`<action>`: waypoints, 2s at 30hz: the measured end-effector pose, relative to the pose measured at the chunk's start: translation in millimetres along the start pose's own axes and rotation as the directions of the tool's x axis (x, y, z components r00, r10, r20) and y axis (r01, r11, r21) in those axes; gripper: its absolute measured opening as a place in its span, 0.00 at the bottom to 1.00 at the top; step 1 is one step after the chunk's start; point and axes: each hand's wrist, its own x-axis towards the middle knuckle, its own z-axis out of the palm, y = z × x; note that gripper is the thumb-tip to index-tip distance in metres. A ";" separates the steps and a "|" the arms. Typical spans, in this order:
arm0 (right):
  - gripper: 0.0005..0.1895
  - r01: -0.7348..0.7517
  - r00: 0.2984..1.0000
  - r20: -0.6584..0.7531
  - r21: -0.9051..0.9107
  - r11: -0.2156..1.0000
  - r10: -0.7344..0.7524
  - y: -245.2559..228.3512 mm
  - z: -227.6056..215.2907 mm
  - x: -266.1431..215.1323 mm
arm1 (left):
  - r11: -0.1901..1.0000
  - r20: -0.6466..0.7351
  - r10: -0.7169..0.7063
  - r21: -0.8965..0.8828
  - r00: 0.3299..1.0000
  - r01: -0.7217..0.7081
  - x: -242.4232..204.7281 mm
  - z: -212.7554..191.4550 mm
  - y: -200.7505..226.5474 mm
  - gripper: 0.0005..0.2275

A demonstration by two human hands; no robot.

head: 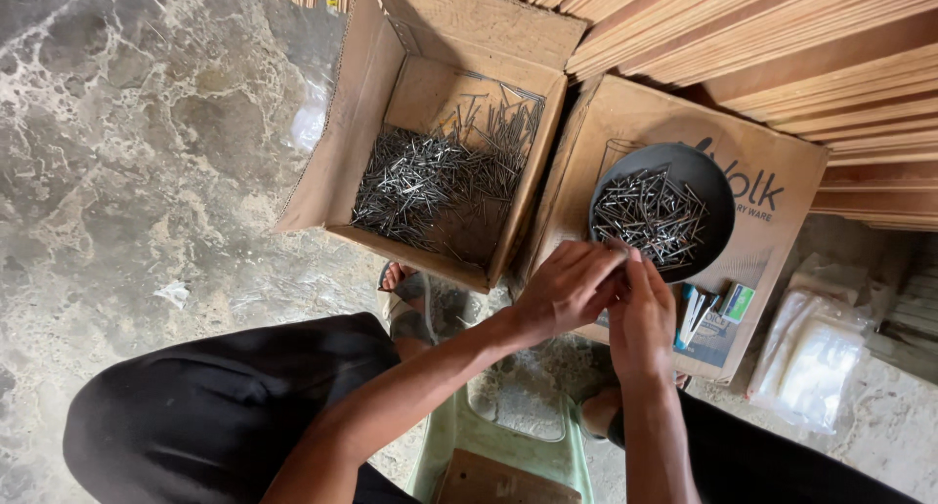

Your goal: The person sits on a low stool and transfers metal nails from a cardboard box into a black bowl placed on a digital scale. The hands repeatedly scoop nails from the box and drop them into the bowl.

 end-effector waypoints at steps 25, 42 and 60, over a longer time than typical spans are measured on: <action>0.18 -0.010 0.973 -0.226 0.150 0.989 0.044 -14.3 27.2 -15.1 | 0.447 0.043 -0.782 0.734 0.622 0.511 -143.3 -4.7 -290.1 0.15; 0.13 -0.040 0.991 -0.125 0.109 0.993 0.054 7.3 8.4 -2.3 | 0.532 0.319 -0.692 0.832 0.648 0.159 -141.0 -17.0 -266.4 0.12; 0.11 -0.052 0.994 -0.092 0.076 0.996 0.058 6.5 7.1 -2.5 | 0.458 0.232 -0.731 0.863 0.642 0.211 -177.3 11.7 -289.3 0.12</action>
